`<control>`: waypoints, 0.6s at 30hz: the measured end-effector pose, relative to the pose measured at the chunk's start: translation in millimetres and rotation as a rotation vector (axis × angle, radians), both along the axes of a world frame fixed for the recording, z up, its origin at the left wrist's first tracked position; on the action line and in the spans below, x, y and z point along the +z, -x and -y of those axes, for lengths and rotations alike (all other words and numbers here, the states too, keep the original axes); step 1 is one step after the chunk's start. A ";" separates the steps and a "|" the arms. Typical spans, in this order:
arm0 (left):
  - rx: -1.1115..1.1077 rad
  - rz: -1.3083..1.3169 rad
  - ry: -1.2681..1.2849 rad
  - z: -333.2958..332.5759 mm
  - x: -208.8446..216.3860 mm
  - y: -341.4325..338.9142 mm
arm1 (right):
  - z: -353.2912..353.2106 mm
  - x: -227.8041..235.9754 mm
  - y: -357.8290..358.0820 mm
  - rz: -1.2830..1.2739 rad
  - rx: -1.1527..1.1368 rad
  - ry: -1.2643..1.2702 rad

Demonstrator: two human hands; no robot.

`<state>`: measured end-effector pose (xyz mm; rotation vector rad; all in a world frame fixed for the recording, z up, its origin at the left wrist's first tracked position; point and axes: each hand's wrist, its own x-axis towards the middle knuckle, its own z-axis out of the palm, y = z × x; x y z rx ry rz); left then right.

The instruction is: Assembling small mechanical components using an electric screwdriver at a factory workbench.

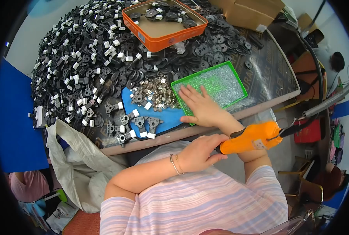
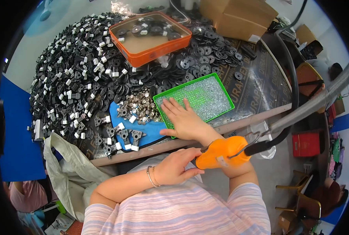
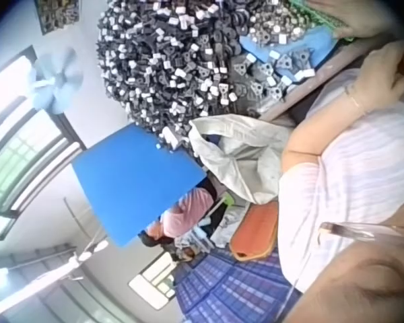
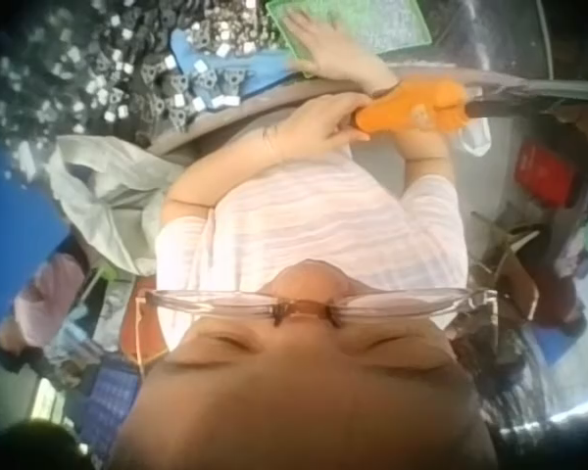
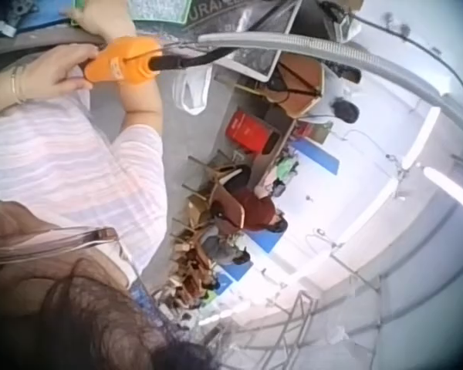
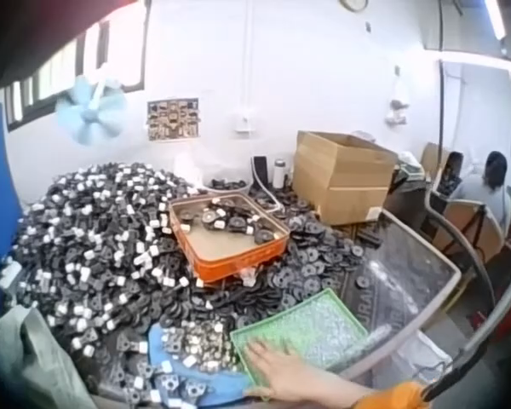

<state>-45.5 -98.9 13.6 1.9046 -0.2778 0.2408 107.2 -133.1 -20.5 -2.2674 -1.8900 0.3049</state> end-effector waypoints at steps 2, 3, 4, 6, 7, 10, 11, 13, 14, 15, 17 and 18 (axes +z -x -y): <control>-0.006 -0.016 -0.004 -1.0 1.1 -0.2 | 7.0 11.0 -5.7 0.034 0.004 0.137; -0.019 -0.033 -0.009 -0.6 2.1 0.3 | 6.8 11.5 -6.7 0.035 0.003 0.137; -0.020 -0.032 -0.008 0.6 1.5 0.5 | 6.0 11.6 -8.5 0.069 -0.060 0.109; 0.018 0.010 0.021 3.1 -0.6 0.3 | 2.7 8.7 -5.7 0.102 -0.127 0.081; 0.015 0.010 0.021 3.9 -0.6 0.4 | -3.6 3.3 1.5 0.066 -0.088 0.008; 0.024 -0.001 -0.002 2.1 -0.6 2.0 | -7.1 -1.5 8.4 -0.002 -0.025 -0.097; 0.029 0.006 -0.008 1.2 -0.1 2.9 | -1.7 5.6 4.9 0.025 -0.025 -0.012; 0.035 0.015 -0.015 0.1 -0.7 3.0 | 4.1 9.8 -2.2 0.053 -0.023 0.071; 0.038 0.002 -0.013 0.1 -2.2 2.9 | 5.0 9.6 -5.1 0.087 -0.108 0.085; 0.037 -0.011 -0.010 1.0 -2.7 2.6 | 6.3 9.7 -6.4 0.121 -0.197 0.099; 0.024 -0.011 0.007 1.8 -1.5 0.5 | 1.1 7.2 4.1 0.088 -0.124 0.065; 0.008 -0.010 0.024 2.1 -0.8 0.1 | -2.5 5.3 11.0 0.055 -0.053 0.031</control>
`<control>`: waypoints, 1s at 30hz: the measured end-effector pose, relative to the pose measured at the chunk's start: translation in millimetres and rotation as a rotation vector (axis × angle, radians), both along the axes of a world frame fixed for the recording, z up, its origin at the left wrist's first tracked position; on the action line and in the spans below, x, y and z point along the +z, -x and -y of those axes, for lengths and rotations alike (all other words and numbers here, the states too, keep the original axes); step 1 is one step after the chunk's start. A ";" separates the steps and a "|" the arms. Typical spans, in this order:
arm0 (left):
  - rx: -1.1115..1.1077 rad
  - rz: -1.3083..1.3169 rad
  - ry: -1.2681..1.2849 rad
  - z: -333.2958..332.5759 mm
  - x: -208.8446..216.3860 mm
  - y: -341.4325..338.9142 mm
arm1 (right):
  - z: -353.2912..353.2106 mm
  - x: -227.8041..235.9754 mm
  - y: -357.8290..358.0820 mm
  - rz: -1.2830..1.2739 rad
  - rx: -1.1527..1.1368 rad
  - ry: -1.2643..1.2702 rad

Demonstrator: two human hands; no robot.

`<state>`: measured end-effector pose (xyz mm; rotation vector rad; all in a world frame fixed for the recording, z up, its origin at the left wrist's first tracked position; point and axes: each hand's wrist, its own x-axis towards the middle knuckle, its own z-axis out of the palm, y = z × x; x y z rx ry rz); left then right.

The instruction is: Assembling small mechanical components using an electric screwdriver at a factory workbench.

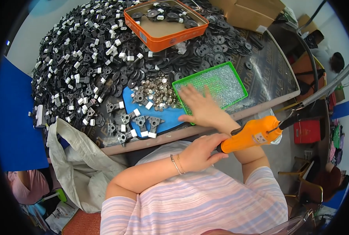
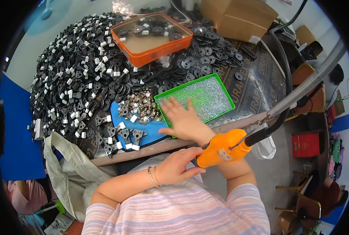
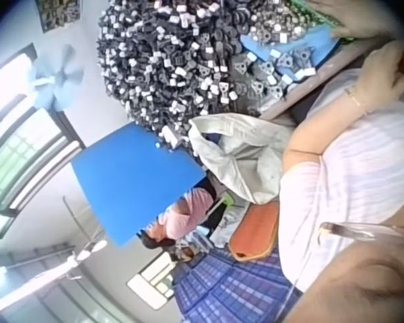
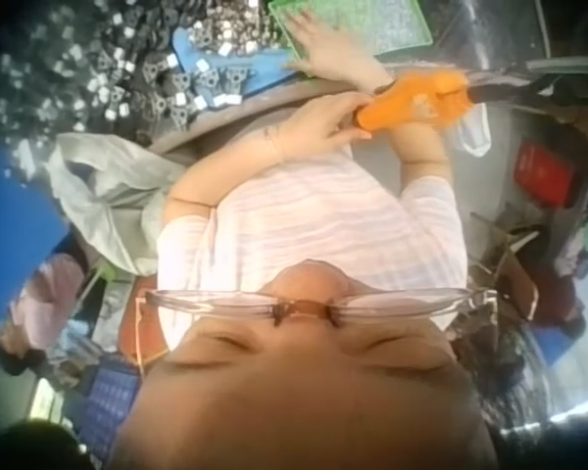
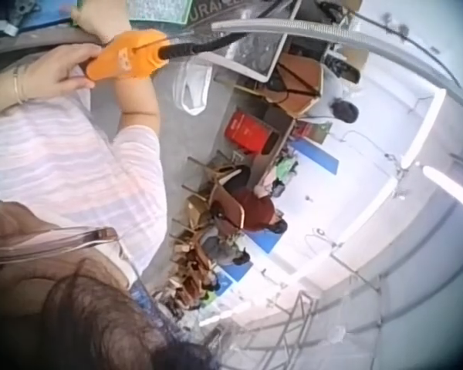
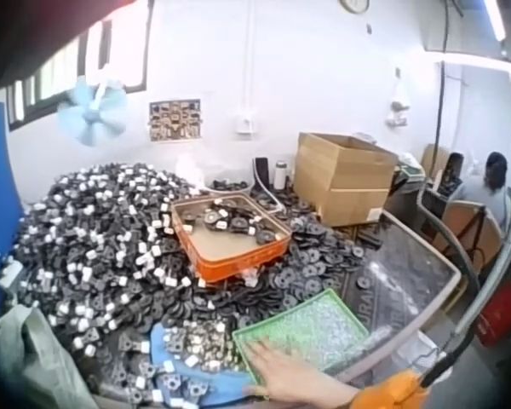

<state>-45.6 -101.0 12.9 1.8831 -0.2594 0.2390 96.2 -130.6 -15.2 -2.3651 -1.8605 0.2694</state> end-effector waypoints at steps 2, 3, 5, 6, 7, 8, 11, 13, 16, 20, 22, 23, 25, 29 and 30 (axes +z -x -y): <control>-0.006 0.005 -0.010 0.3 0.4 0.3 | -4.2 -10.7 0.5 -0.009 0.007 -0.049; -0.005 0.009 -0.020 -0.1 0.2 1.0 | -6.8 -7.3 -4.0 0.014 -0.005 -0.040; -0.009 0.005 -0.016 -0.4 -0.3 2.7 | -2.5 -12.0 -11.8 0.084 -0.033 -0.053; -0.008 0.002 -0.013 -0.8 -0.8 2.2 | 2.0 -8.5 -15.0 0.085 -0.026 -0.052; -0.002 0.004 -0.012 -0.9 -0.9 1.7 | 7.0 -2.4 -15.9 0.077 -0.082 0.018; 0.003 0.003 -0.007 -0.5 -0.9 1.0 | 9.5 0.8 -15.1 0.068 -0.137 0.088; 0.006 0.012 0.004 2.7 -2.6 -0.4 | 7.5 -0.9 3.5 -0.052 -0.008 0.068; 0.006 0.023 0.008 3.5 -1.5 -0.3 | 2.7 -6.6 4.2 -0.073 0.003 0.058; -0.001 0.002 -0.026 -1.2 3.0 3.3 | -0.1 -1.3 -10.2 -0.008 -0.102 0.044; -0.024 -0.080 0.018 -1.3 4.3 4.8 | 2.7 -1.9 -9.3 0.014 -0.122 0.062; -0.009 -0.069 0.028 0.3 3.3 3.5 | -8.0 0.5 -2.1 -0.022 -0.203 0.027; 0.001 -0.027 0.011 0.6 2.4 2.3 | -7.7 -1.1 -0.7 -0.021 -0.202 0.027; 0.009 0.011 -0.009 -0.8 1.5 3.3 | -7.1 -7.1 5.4 -0.036 -0.066 -0.028; -0.007 -0.031 0.001 -3.0 4.2 5.1 | 9.3 1.1 -4.5 -0.065 -0.002 0.084; -0.024 -0.073 0.024 -2.6 5.6 5.7 | 12.6 1.6 -11.1 -0.026 -0.099 0.081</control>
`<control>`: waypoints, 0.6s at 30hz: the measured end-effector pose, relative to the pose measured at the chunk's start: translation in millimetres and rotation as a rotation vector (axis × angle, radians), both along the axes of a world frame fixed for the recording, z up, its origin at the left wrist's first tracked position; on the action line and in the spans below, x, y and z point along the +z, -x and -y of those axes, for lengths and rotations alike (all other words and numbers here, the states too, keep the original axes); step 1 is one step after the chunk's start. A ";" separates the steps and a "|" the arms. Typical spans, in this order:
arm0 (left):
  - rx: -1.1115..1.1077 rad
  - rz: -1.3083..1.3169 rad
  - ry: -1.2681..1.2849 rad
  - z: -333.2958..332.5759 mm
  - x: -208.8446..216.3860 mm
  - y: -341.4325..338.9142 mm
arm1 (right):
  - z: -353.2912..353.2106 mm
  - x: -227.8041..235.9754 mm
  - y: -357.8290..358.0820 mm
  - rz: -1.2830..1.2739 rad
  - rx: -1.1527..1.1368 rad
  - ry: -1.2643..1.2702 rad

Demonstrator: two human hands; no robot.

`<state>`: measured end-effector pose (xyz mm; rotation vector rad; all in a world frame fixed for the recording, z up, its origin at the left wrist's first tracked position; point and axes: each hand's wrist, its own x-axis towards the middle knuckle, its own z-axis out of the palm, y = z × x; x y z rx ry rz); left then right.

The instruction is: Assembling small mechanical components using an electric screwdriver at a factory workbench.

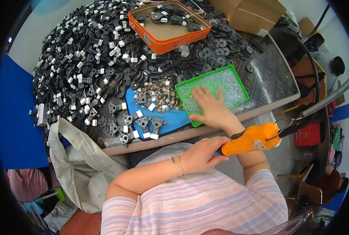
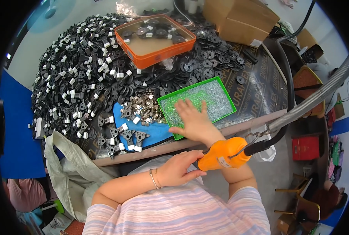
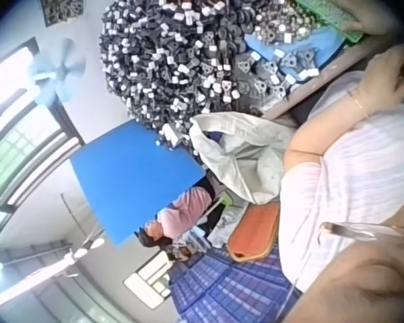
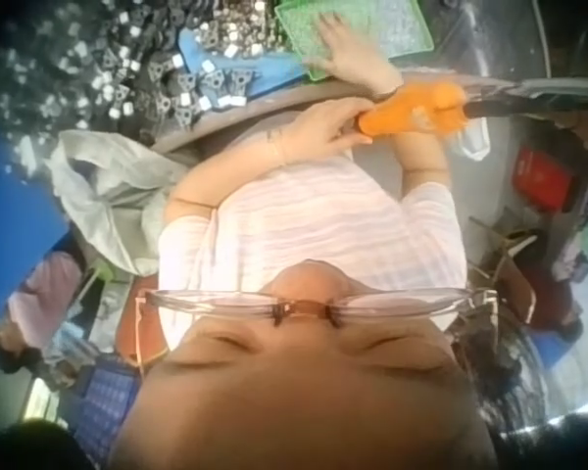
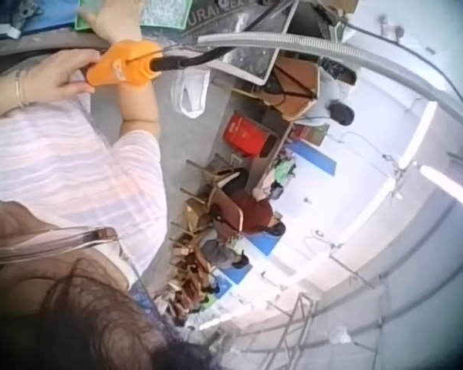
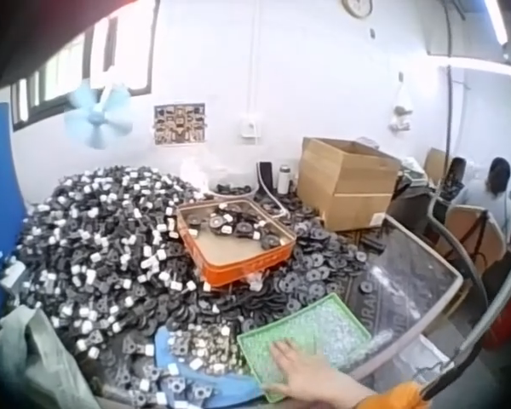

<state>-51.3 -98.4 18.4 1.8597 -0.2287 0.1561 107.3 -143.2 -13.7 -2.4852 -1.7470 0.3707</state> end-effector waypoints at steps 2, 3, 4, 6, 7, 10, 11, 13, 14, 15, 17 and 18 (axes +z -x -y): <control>0.017 0.011 0.001 1.6 -1.1 -0.4 | -5.4 2.0 -5.0 0.052 -0.110 -0.008; 0.021 0.022 0.004 2.9 -1.1 -1.0 | -9.1 0.6 0.3 0.052 -0.120 -0.006; 0.017 0.022 0.005 3.7 -2.4 -1.2 | -15.1 -3.9 7.3 0.036 -0.074 -0.059; 0.037 0.084 -0.040 3.6 -5.8 -1.8 | -18.9 -11.1 17.9 -0.004 0.033 -0.125; 0.040 0.083 -0.040 2.6 -5.8 -1.7 | -14.7 -9.7 19.7 -0.004 0.036 -0.125; 0.028 0.080 -0.047 0.2 -6.2 -0.9 | 10.7 6.4 11.5 -0.047 0.158 0.036; 0.042 0.079 -0.052 0.2 -6.5 -0.6 | 17.1 11.3 6.6 -0.048 0.160 0.036; 0.055 0.077 -0.055 1.9 -6.3 -0.3 | 25.9 18.4 -1.2 0.069 0.005 0.129; 0.061 0.073 -0.040 2.7 -6.7 -0.5 | 25.8 16.8 -4.2 0.089 -0.080 0.096; 0.063 0.069 -0.026 3.7 -7.2 -1.5 | 25.3 13.9 -2.4 0.088 -0.085 0.098; 0.048 0.076 -0.035 5.3 -7.6 -3.2 | 19.0 6.4 7.1 0.128 -0.070 0.002; 0.043 0.083 -0.044 5.0 -7.8 -3.3 | 17.5 1.5 13.0 0.104 0.029 -0.065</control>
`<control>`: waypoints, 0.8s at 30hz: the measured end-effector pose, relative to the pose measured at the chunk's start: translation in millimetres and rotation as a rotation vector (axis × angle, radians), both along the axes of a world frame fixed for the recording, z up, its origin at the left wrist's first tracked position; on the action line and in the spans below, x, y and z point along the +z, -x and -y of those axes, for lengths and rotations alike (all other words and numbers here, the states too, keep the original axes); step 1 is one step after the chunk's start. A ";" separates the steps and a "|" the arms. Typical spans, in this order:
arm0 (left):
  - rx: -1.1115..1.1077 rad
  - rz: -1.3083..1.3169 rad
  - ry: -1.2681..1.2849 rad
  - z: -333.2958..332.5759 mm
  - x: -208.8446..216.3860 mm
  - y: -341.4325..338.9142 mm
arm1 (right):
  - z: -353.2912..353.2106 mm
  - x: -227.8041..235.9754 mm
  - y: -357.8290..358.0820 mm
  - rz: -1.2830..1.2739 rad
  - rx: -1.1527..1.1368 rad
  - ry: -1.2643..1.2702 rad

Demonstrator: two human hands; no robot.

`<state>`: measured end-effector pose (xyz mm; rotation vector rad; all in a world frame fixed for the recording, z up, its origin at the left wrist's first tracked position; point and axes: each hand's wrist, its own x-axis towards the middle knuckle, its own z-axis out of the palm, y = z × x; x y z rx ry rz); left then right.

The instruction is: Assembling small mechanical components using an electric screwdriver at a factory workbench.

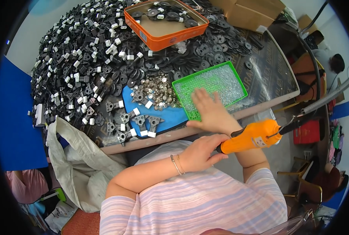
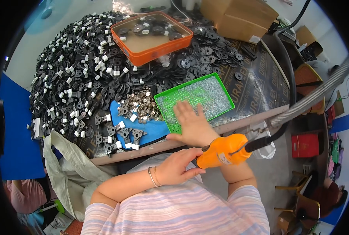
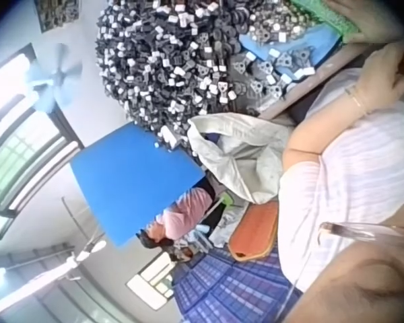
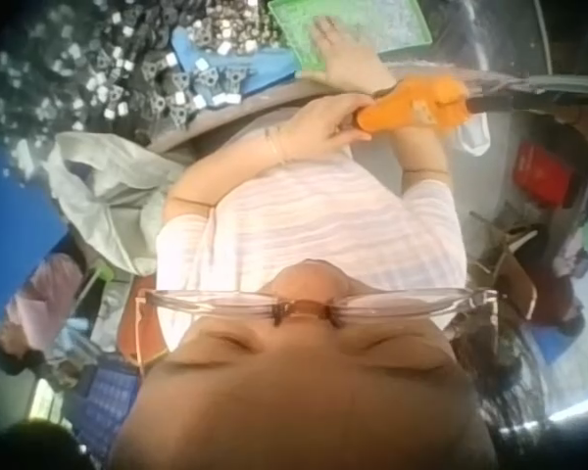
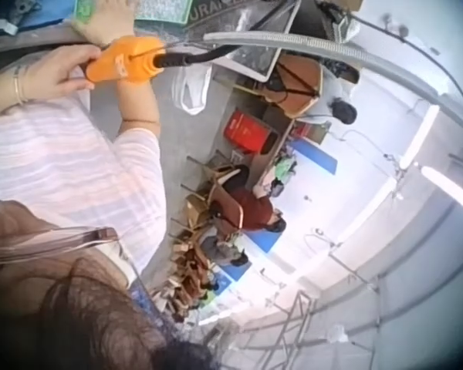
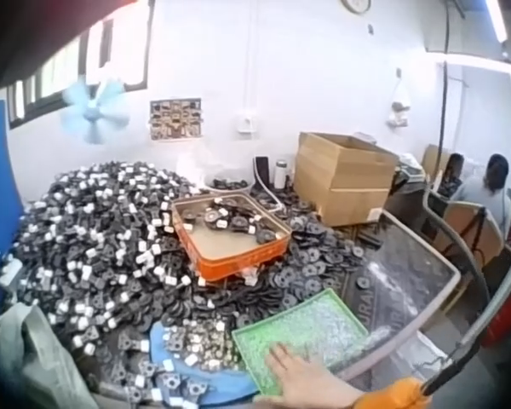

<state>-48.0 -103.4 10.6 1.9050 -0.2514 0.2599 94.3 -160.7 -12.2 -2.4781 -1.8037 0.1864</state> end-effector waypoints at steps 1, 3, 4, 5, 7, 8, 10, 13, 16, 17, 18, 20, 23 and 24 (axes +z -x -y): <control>0.000 -0.001 0.001 -0.3 0.3 -0.2 | 3.0 -0.7 3.8 -0.001 0.000 0.001; -0.043 0.014 0.019 -1.1 1.7 -0.5 | 7.1 -0.1 8.3 -0.059 0.139 0.014; -0.040 0.014 0.019 -1.2 1.9 -0.2 | 11.3 5.9 5.8 -0.106 0.164 0.064; -0.037 0.004 0.016 -1.1 2.1 0.2 | 14.8 12.3 1.6 -0.106 0.167 0.064; -0.030 -0.006 0.014 0.0 1.8 0.8 | 18.3 21.6 -10.1 -0.112 0.035 0.162; -0.008 0.000 0.008 0.5 1.7 0.9 | 15.9 18.7 -17.0 -0.083 -0.014 0.144; -0.005 0.007 0.002 2.3 3.5 -0.7 | 3.3 12.3 -23.0 -0.073 -0.048 0.098; -0.005 0.002 0.012 2.1 3.7 -0.4 | -13.7 5.0 -10.8 -0.092 0.004 0.033; -0.038 0.010 -0.005 -0.4 3.6 0.3 | -8.5 -0.7 -1.7 -0.156 0.141 0.000; -0.043 -0.005 -0.002 -1.1 4.2 0.8 | -2.1 3.5 -3.2 -0.167 0.179 0.056; -0.048 -0.019 0.001 -0.9 4.4 0.5 | 4.7 8.2 -6.6 -0.178 0.217 0.113; -0.025 -0.018 0.002 -0.1 3.1 0.6 | 13.4 20.9 -17.5 -0.131 0.125 0.160; -0.007 -0.016 0.009 2.1 1.6 -0.7 | 20.5 18.8 -26.6 -0.036 -0.046 0.147; -0.002 -0.016 0.017 2.6 0.7 -0.9 | 17.7 17.6 -19.9 -0.036 -0.002 0.130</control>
